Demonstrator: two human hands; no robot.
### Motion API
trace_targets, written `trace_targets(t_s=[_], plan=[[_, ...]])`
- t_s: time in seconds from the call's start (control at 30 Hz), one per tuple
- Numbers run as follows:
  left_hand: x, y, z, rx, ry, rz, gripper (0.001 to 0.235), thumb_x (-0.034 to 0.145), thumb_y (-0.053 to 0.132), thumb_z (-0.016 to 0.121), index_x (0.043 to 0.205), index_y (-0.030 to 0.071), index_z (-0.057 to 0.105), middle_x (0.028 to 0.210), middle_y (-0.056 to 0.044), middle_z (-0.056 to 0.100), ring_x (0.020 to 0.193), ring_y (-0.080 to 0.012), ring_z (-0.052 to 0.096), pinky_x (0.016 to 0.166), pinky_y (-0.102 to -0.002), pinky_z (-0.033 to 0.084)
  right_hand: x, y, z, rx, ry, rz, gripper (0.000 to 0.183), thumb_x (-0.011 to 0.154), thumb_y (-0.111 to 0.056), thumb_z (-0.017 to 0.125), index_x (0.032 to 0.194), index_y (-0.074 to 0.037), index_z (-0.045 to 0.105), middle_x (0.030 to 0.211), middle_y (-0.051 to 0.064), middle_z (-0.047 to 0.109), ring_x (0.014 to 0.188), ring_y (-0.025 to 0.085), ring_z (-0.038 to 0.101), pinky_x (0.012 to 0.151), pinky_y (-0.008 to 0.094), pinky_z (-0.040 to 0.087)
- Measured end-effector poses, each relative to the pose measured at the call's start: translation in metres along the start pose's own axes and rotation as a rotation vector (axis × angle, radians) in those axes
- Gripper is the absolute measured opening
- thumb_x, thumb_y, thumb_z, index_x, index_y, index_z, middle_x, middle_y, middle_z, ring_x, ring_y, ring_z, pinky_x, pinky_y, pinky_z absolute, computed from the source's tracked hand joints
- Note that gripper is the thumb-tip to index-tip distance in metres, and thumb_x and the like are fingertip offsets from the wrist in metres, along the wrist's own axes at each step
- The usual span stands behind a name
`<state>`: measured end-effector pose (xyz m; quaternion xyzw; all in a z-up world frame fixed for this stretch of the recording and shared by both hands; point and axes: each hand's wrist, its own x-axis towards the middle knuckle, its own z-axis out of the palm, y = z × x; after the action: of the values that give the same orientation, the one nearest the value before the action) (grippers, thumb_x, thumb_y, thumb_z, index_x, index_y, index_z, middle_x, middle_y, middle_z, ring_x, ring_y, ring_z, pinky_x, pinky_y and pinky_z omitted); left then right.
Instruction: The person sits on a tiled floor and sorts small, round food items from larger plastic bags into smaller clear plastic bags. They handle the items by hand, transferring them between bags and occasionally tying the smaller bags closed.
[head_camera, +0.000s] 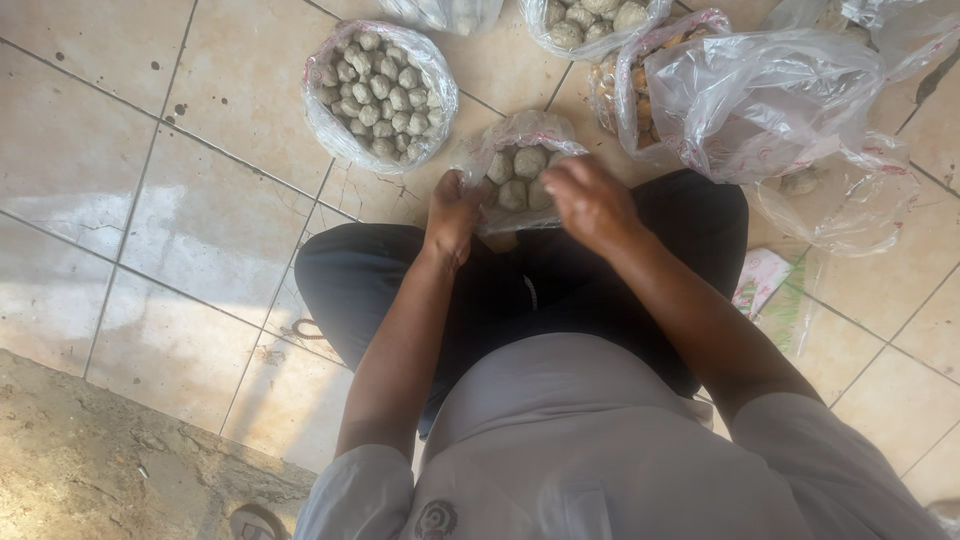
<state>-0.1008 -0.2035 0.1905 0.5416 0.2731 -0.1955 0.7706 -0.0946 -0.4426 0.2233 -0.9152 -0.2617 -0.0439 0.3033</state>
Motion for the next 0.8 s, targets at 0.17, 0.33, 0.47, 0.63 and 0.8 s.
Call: trace_targets(t_s=[0.17, 0.33, 0.47, 0.63, 0.8], plan=[[0.002, -0.006, -0.006, 0.057, -0.017, 0.064, 0.013, 0.101, 0.014, 0.06, 0.111, 0.007, 0.066, 0.082, 0.001, 0.061, 0.063, -0.0059, 0.052, 0.056, -0.024, 0.046, 0.016, 0.035, 0.053, -0.271, -0.29, -0.04, 0.037, 0.089, -0.006, 0.057, 0.125, -0.01, 0.064, 0.117, 0.016, 0.071, 0.098, 0.033, 0.069, 0.083, 0.043, 0.056], [0.007, -0.007, -0.004, 0.16, -0.104, 0.132, 0.013, 0.106, 0.017, 0.059, 0.108, 0.004, 0.064, 0.082, 0.002, 0.06, 0.065, -0.0058, 0.052, 0.058, -0.025, 0.045, 0.029, 0.076, 0.044, -0.403, -0.696, 0.266, 0.037, 0.103, -0.008, 0.052, 0.139, -0.012, 0.061, 0.128, 0.018, 0.067, 0.115, 0.036, 0.065, 0.096, 0.051, 0.052], [0.008, -0.004, 0.005, 0.142, 0.046, 0.17, 0.014, 0.106, 0.018, 0.054, 0.109, 0.006, 0.059, 0.075, 0.001, 0.057, 0.056, -0.0069, 0.052, 0.051, -0.026, 0.049, 0.039, 0.062, 0.042, -0.306, -0.581, 0.202, 0.049, 0.086, -0.023, 0.07, 0.133, -0.01, 0.062, 0.135, 0.017, 0.061, 0.122, 0.036, 0.058, 0.1, 0.052, 0.046], [0.006, 0.003, 0.008, 0.102, 0.129, 0.175, 0.016, 0.107, 0.02, 0.05, 0.112, 0.006, 0.055, 0.071, -0.001, 0.054, 0.048, -0.0087, 0.048, 0.042, -0.026, 0.042, 0.062, 0.043, 0.06, -0.243, -0.443, 0.091, 0.049, 0.082, -0.032, 0.08, 0.122, -0.007, 0.066, 0.13, 0.02, 0.064, 0.125, 0.041, 0.057, 0.103, 0.056, 0.043], [0.004, 0.014, 0.001, 0.168, 0.237, 0.239, 0.016, 0.107, 0.018, 0.051, 0.115, 0.005, 0.056, 0.077, -0.001, 0.059, 0.054, -0.0064, 0.051, 0.045, -0.025, 0.047, 0.076, 0.042, 0.06, -0.244, -0.571, 0.211, 0.045, 0.087, -0.023, 0.077, 0.127, -0.007, 0.065, 0.13, 0.018, 0.064, 0.121, 0.04, 0.062, 0.101, 0.054, 0.05]])
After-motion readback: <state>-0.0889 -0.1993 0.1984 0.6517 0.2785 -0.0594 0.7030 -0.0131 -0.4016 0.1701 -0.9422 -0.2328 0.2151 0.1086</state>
